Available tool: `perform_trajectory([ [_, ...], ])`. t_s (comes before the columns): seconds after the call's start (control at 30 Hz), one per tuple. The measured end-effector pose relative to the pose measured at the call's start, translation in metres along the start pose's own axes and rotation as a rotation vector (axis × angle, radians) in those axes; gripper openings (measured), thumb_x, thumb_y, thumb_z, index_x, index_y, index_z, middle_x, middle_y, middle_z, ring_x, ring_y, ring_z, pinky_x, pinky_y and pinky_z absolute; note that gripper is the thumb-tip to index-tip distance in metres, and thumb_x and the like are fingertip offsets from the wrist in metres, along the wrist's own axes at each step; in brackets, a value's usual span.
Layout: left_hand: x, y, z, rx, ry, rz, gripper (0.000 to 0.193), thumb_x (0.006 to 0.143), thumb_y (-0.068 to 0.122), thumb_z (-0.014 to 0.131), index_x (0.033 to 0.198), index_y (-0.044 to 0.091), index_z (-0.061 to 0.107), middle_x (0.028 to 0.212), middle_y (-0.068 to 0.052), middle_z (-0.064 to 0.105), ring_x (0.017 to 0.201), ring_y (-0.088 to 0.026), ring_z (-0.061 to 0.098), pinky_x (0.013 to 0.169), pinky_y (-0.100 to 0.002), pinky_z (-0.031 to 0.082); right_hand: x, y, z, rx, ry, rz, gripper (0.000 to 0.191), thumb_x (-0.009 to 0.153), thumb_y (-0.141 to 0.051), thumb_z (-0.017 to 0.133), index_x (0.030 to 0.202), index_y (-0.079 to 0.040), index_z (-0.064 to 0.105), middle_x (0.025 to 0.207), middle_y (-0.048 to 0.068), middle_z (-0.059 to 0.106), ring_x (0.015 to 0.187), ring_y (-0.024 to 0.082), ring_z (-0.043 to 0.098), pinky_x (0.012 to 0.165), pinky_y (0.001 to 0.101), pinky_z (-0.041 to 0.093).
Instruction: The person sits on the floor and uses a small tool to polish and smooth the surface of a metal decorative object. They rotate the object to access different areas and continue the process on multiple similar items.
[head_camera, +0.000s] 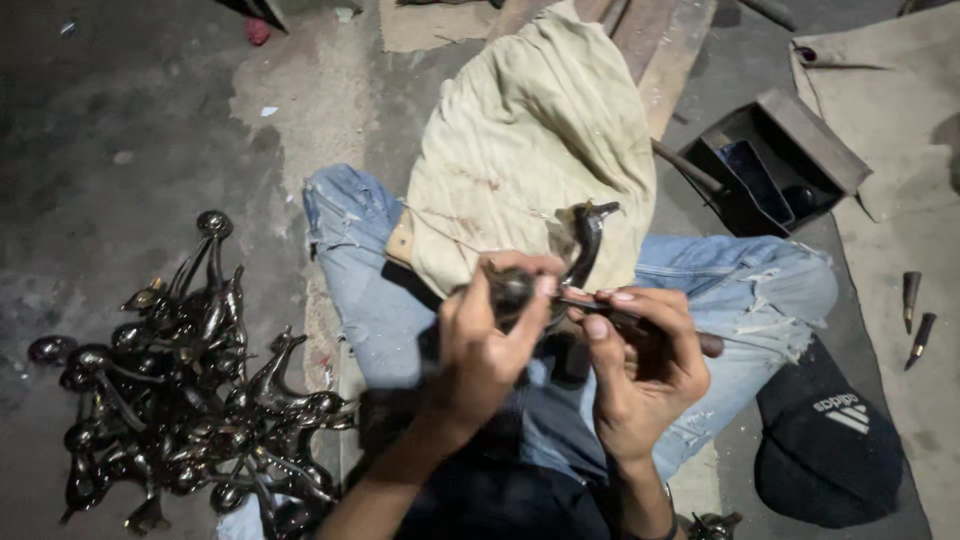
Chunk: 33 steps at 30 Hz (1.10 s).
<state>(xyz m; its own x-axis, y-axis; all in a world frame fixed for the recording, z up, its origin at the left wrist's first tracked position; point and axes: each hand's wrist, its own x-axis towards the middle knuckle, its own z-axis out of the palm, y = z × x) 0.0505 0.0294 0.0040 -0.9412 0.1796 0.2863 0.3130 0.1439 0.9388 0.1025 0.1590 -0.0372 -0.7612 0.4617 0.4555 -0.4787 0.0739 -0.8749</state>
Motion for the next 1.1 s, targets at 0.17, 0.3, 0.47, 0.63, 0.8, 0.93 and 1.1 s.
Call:
perform_trajectory([
  [0.17, -0.007, -0.003, 0.002, 0.078, -0.03, 0.202, 0.028, 0.095, -0.002, 0.071, 0.119, -0.003, 0.057, 0.107, -0.014, 0.074, 0.097, -0.022, 0.078, 0.081, -0.032, 0.064, -0.006, -0.006, 0.003, -0.005, 0.007, 0.012, 0.022, 0.1, 0.009, 0.07, 0.118, 0.003, 0.06, 0.114, 0.012, 0.061, 0.101, 0.016, 0.069, 0.086, 0.0241, 0.061],
  [0.3, -0.011, -0.008, 0.002, 0.101, -0.069, 0.187, 0.029, 0.095, 0.002, 0.074, 0.119, -0.001, 0.057, 0.102, -0.012, 0.074, 0.093, -0.022, 0.08, 0.075, -0.032, 0.064, -0.009, -0.006, 0.001, -0.002, 0.019, 0.012, 0.022, 0.099, 0.01, 0.07, 0.116, 0.003, 0.06, 0.11, 0.011, 0.063, 0.097, 0.014, 0.07, 0.082, 0.0224, 0.06],
  [0.47, -0.017, -0.01, 0.008, 0.27, -0.031, 0.283, 0.034, 0.088, 0.0, 0.073, 0.118, 0.002, 0.056, 0.108, -0.011, 0.07, 0.093, -0.031, 0.075, 0.077, -0.038, 0.06, -0.01, -0.004, 0.004, -0.01, 0.049, -0.042, 0.02, 0.101, 0.011, 0.07, 0.116, 0.003, 0.06, 0.108, 0.012, 0.064, 0.095, 0.014, 0.07, 0.085, 0.0227, 0.06],
  [0.63, -0.022, -0.008, 0.017, 0.235, -0.013, 0.24, 0.034, 0.088, -0.003, 0.069, 0.118, 0.002, 0.056, 0.111, -0.011, 0.069, 0.096, -0.03, 0.075, 0.078, -0.038, 0.061, -0.008, -0.006, 0.002, -0.023, 0.079, -0.018, 0.019, 0.1, 0.012, 0.071, 0.113, 0.003, 0.061, 0.105, 0.011, 0.064, 0.093, 0.014, 0.071, 0.083, 0.022, 0.06],
  [0.8, -0.024, -0.008, 0.021, 0.249, -0.021, 0.222, 0.034, 0.087, -0.001, 0.069, 0.119, 0.001, 0.057, 0.111, -0.013, 0.07, 0.094, -0.032, 0.074, 0.074, -0.039, 0.06, -0.006, -0.007, -0.004, -0.074, 0.065, -0.04, 0.017, 0.099, 0.011, 0.073, 0.109, 0.002, 0.063, 0.103, 0.011, 0.066, 0.092, 0.014, 0.07, 0.082, 0.0197, 0.057],
  [0.93, -0.023, -0.009, 0.023, 0.256, 0.001, 0.247, 0.035, 0.086, -0.002, 0.067, 0.119, -0.001, 0.055, 0.111, -0.015, 0.069, 0.094, -0.034, 0.074, 0.076, -0.04, 0.061, -0.004, -0.007, -0.007, -0.085, 0.041, -0.056, 0.015, 0.099, 0.01, 0.075, 0.106, 0.001, 0.065, 0.102, 0.011, 0.067, 0.093, 0.013, 0.07, 0.083, 0.0194, 0.057],
  [1.1, -0.023, -0.008, 0.022, 0.232, 0.014, 0.231, 0.035, 0.085, -0.005, 0.063, 0.119, -0.002, 0.056, 0.109, -0.016, 0.068, 0.093, -0.036, 0.073, 0.075, -0.041, 0.06, -0.005, -0.006, -0.006, -0.08, 0.037, -0.084, 0.015, 0.098, 0.009, 0.076, 0.105, 0.0, 0.067, 0.101, 0.01, 0.066, 0.091, 0.013, 0.071, 0.081, 0.0207, 0.059],
])
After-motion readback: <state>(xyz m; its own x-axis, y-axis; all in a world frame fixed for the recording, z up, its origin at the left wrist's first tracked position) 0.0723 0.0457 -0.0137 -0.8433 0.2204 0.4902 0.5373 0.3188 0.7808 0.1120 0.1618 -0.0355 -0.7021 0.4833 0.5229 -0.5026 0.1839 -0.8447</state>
